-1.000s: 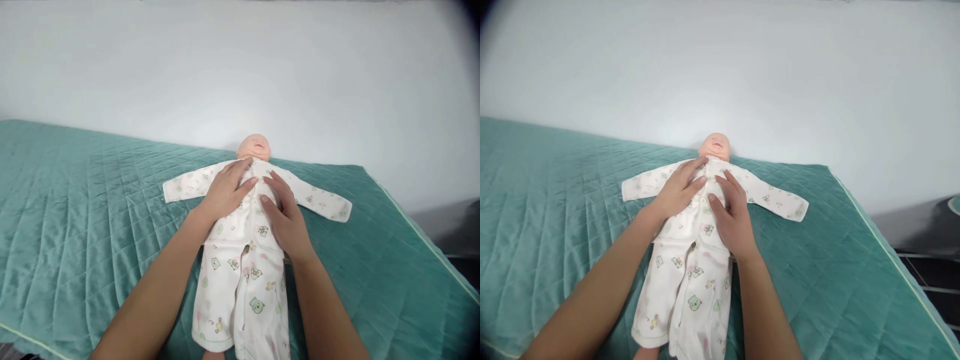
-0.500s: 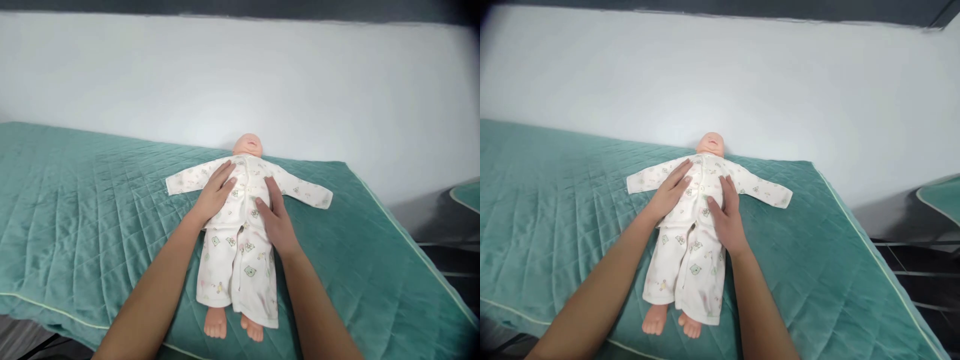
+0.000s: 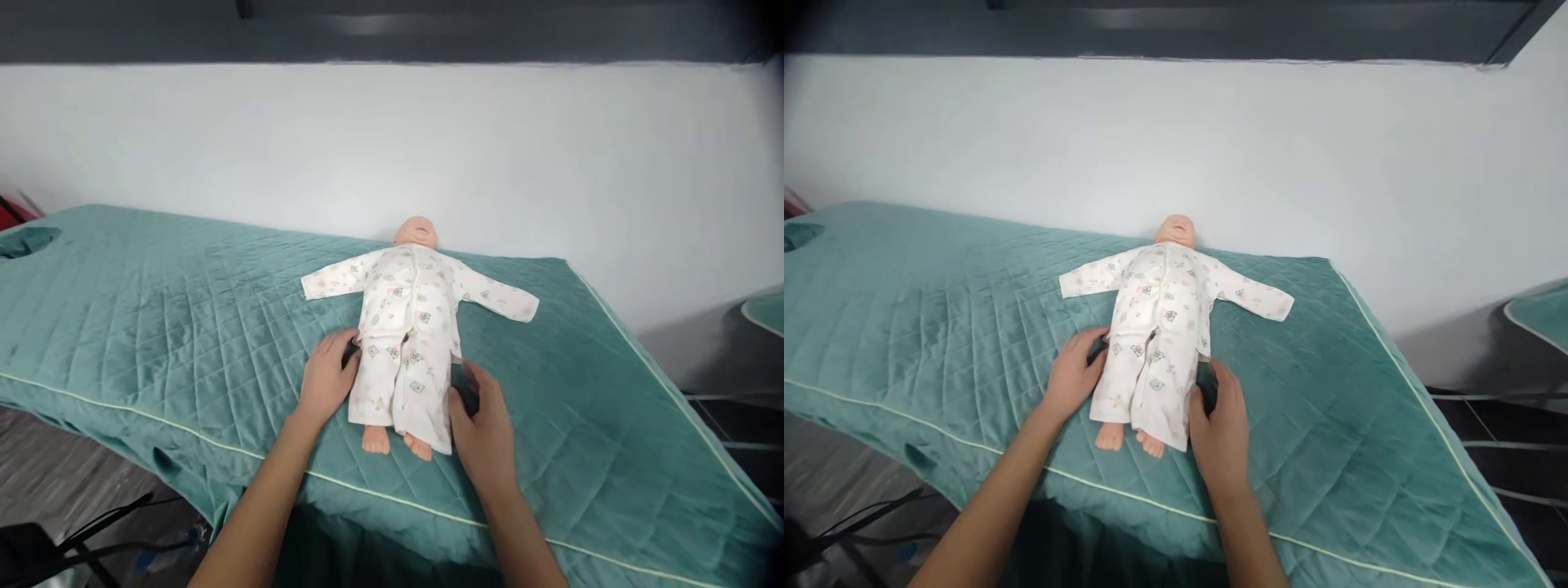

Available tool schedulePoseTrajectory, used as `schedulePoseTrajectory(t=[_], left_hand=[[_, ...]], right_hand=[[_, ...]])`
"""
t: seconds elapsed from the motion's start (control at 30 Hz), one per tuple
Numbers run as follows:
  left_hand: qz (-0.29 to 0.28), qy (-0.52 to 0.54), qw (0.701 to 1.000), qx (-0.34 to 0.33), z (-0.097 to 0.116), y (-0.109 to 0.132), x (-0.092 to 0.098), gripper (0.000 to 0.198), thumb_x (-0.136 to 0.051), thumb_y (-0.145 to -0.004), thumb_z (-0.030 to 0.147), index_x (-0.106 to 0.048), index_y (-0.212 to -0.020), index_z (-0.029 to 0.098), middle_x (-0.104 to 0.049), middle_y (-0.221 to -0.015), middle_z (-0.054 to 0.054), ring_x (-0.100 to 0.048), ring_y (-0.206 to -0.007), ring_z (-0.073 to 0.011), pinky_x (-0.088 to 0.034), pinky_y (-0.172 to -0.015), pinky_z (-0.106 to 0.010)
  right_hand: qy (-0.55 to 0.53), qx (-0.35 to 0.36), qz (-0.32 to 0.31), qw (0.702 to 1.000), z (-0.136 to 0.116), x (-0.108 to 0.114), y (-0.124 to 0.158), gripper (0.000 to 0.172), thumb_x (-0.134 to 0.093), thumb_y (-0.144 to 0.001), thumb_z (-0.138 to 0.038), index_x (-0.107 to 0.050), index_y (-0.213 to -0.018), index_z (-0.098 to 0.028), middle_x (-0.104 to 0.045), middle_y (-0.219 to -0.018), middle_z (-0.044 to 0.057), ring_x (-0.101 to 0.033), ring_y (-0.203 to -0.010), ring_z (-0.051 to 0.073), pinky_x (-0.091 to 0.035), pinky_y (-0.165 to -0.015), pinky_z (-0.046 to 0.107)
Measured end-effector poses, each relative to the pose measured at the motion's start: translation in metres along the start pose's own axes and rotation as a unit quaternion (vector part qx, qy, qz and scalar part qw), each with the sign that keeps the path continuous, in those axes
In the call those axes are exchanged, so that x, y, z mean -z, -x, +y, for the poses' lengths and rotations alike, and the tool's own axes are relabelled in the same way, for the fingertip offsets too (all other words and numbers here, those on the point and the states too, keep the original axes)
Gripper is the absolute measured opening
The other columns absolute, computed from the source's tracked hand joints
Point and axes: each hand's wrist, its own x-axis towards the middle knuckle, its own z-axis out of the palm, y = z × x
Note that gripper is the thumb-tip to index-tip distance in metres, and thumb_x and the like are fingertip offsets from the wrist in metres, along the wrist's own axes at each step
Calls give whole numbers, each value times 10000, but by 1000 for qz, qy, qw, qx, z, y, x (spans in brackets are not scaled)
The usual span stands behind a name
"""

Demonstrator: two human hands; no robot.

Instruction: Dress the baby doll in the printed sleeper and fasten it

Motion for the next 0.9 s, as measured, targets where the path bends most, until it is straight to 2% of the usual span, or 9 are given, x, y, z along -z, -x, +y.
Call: schedulePoseTrajectory(t=[0.13,0.27,0.43,0.57,0.63,0.7,0.77,0.83,0.9], left_hand=[[13,-50,998,41,8,-11,-2,242,-539,-946,280,-627,-1158,203,-698,-1205,-102,-617,-1141,-292,-461,-983,-476],[15,-110,993,35,13,-22,-4,168,-497,-970,279,-646,-1018,217,-695,-1125,-88,-606,-1084,-295,-444,-915,-452],[34,-59,997,27,8,-17,-6,195,-453,-986,274,-619,-905,213,-685,-964,-59,-624,-969,-247,-450,-862,-401],[40,-30,998,22,4,-9,-6,177,-474,-965,279,-625,-900,213,-698,-990,-55,-627,-1003,-253,-449,-909,-422],[39,-3,999,12,1,-9,-4,136,-500,-919,223,-635,-918,218,-707,-1068,-50,-623,-1059,-250,-450,-955,-427],[44,49,998,-9,-7,-11,0,206,-486,-855,131,-646,-948,220,-703,-1144,-40,-620,-1114,-222,-459,-1004,-398],[58,57,997,-17,-21,-19,5,301,-468,-815,93,-664,-1006,217,-697,-1193,-48,-607,-1169,-216,-453,-1055,-382],[79,-12,997,19,-37,-31,10,369,-492,-842,149,-666,-1161,212,-675,-1273,-79,-568,-1247,-268,-426,-1101,-438],[95,-84,987,98,-53,-47,15,490,-521,-886,242,-576,-1372,211,-627,-1373,-122,-521,-1313,-341,-408,-1106,-520]], right_hand=[[68,-18,-2,998,-5,-4,-23,469,-529,-908,-354,-532,-1351,-198,-610,-1248,148,-620,-1084,307,-525,-875,483],[152,-59,-28,986,-10,-4,-53,390,-505,-917,-367,-569,-1276,-228,-672,-1094,76,-645,-914,258,-444,-695,365],[158,-81,-49,983,-5,-3,-63,382,-496,-891,-296,-565,-1263,-243,-691,-956,24,-638,-852,220,-370,-668,306],[121,-72,-41,989,2,-4,-59,380,-520,-873,-310,-568,-1244,-237,-675,-940,18,-631,-841,216,-400,-694,305],[108,-72,-56,990,4,-2,-60,387,-527,-879,-339,-566,-1251,-240,-672,-927,14,-632,-823,214,-413,-696,311],[84,-61,-86,991,7,5,-64,410,-543,-886,-377,-559,-1272,-239,-662,-886,3,-629,-790,206,-432,-697,315],[78,-33,-119,989,12,17,-69,442,-565,-890,-425,-559,-1288,-234,-643,-830,-8,-618,-750,200,-442,-691,319],[97,6,-154,983,20,31,-73,471,-586,-889,-491,-576,-1285,-237,-628,-795,-10,-600,-710,200,-434,-662,323],[94,43,-192,976,31,43,-79,481,-583,-897,-548,-596,-1273,-247,-632,-800,-5,-593,-700,198,-443,-662,330]])
